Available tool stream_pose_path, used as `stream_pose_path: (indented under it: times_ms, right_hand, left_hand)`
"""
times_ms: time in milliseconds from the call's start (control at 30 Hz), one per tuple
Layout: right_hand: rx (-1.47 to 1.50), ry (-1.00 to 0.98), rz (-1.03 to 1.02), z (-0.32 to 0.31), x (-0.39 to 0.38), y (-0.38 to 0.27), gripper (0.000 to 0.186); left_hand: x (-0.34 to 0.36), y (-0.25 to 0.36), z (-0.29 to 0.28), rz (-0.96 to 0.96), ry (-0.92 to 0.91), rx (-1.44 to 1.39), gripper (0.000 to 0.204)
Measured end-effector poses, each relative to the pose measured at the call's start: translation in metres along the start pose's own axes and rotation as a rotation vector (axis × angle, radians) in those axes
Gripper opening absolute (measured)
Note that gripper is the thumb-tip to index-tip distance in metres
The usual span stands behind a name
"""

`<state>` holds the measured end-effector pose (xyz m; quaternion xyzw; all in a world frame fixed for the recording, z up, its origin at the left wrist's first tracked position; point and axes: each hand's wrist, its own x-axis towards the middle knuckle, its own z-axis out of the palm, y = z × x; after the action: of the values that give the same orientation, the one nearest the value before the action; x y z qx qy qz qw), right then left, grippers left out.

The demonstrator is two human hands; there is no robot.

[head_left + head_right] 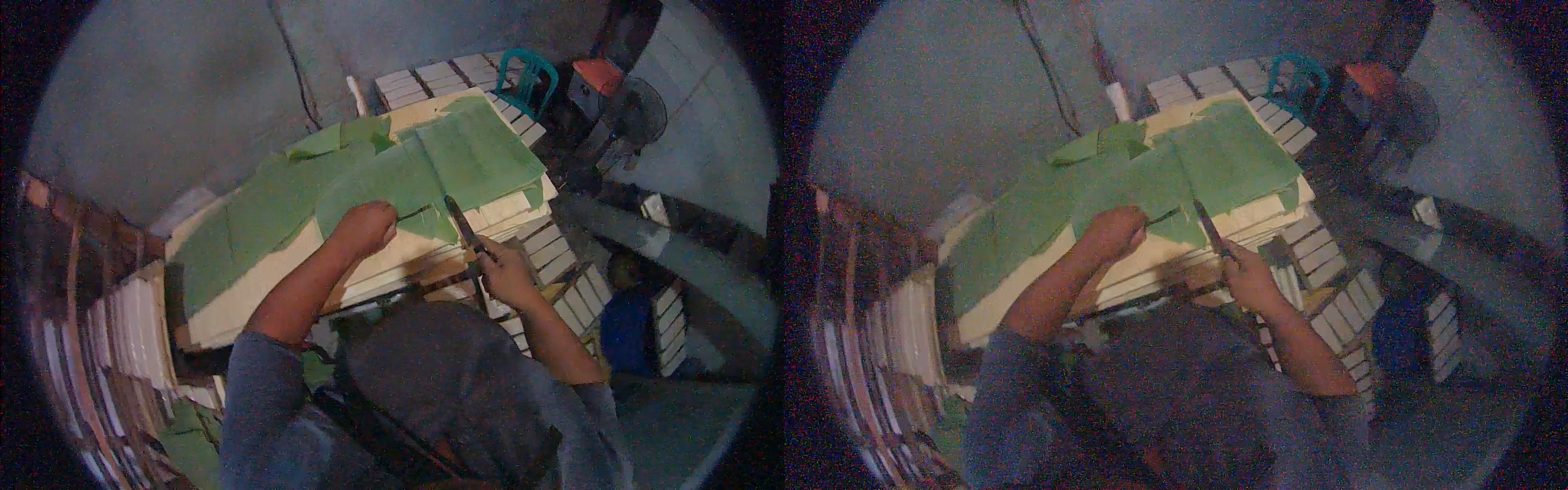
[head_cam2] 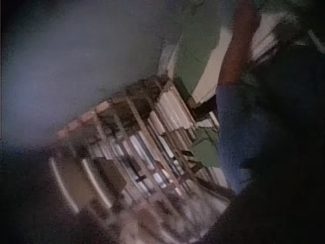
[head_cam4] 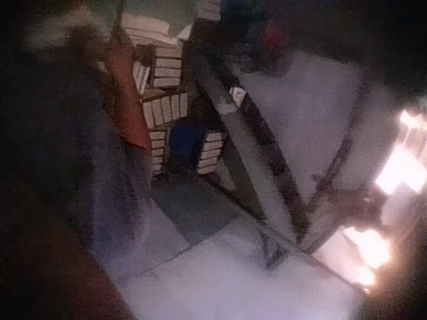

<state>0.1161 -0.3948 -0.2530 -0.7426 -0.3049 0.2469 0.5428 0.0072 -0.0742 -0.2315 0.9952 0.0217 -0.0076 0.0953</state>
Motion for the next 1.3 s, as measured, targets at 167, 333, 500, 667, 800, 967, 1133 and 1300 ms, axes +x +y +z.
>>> stream_pose_path:
  times_ms: [167,333,500,667,800,967,1133,1300]
  right_hand:
    - [0.57,-0.024,0.283,-0.017,0.017,0.036,0.032]
    - [0.663,-0.093,0.319,-0.026,0.011,0.043,0.02]
    - [0.738,-0.157,0.304,-0.034,0.011,0.047,0.022]
    - [0.877,-0.199,0.376,-0.044,0.01,0.055,0.027]
    - [0.915,-0.218,0.433,-0.051,0.01,0.07,0.031]
    - [0.855,-0.248,0.381,-0.088,-0.01,0.051,0.038]
    - [0.801,-0.22,0.293,-0.123,-0.018,0.047,0.042]
    - [0.791,-0.142,0.177,-0.117,0.031,0.029,0.034]
  left_hand:
    - [-0.013,-0.002,-0.007,0.009,0.133,-0.07,0.02]
    - [-0.026,-0.002,0.005,-0.118,0.302,-0.34,0.019]
    - [-0.016,0.016,0.008,0.058,0.176,0.105,0.018]
    - [-0.013,-0.006,-0.001,-0.248,0.104,-0.324,0.021]
    - [0.008,-0.057,-0.044,-0.637,0.525,-0.531,0.033]
    - [0.078,0.001,-0.124,-0.352,0.879,-0.191,0.036]
    - [0.144,0.059,-0.107,-0.192,0.757,-0.055,0.033]
    - [0.152,0.064,-0.082,-0.268,0.575,-0.181,0.032]
